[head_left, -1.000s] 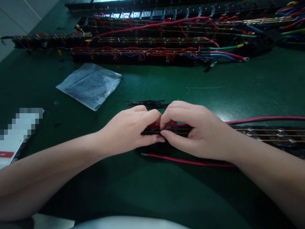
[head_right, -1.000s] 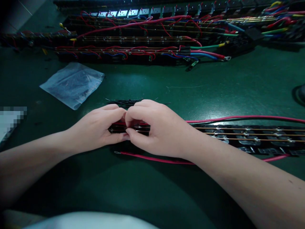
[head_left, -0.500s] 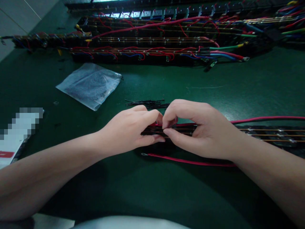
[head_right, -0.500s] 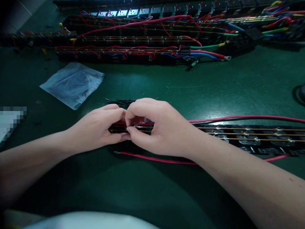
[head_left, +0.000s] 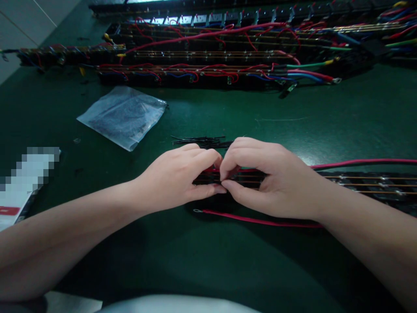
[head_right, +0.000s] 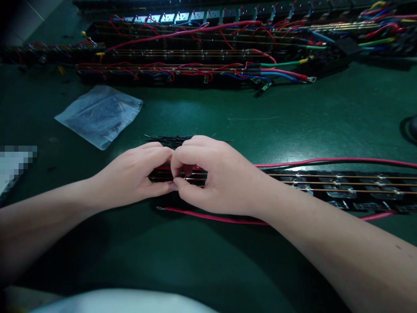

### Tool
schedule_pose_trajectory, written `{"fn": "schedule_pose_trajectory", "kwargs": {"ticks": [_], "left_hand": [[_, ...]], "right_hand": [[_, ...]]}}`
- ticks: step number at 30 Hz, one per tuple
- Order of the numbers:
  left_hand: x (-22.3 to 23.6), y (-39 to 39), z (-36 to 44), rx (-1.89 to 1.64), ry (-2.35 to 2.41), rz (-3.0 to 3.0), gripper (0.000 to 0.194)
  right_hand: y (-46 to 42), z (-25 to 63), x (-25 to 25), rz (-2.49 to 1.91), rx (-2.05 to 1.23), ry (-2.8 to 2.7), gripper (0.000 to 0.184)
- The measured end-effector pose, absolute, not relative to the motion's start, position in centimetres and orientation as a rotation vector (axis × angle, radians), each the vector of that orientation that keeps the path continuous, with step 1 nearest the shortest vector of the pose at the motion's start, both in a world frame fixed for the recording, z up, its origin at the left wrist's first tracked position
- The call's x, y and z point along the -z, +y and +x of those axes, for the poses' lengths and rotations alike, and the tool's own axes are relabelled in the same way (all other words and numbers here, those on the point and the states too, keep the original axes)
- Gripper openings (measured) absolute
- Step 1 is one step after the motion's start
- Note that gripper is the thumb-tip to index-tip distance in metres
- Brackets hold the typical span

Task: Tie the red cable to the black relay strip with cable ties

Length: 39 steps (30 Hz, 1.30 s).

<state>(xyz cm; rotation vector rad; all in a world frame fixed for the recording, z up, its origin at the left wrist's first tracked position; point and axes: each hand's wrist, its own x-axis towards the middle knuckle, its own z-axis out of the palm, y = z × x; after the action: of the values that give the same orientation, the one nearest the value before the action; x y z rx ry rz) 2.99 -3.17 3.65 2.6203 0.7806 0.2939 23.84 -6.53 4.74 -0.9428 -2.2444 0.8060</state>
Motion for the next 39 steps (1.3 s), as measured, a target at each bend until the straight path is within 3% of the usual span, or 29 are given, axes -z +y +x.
{"fn": "schedule_pose_trajectory", "kwargs": {"ticks": [16,39], "left_hand": [[-3.57,-3.25,3.01,-0.362,0.786,2.628,0.025],[-3.78,-3.27,3.11,-0.303,0.786,2.650,0.023]], "right_hand": [[-6.27,23.66,-4.21,-1.018,-0.650,-2.323,0.006],[-6.29,23.61,-4.39,-0.957,-0.714,-2.325,0.012]]}}
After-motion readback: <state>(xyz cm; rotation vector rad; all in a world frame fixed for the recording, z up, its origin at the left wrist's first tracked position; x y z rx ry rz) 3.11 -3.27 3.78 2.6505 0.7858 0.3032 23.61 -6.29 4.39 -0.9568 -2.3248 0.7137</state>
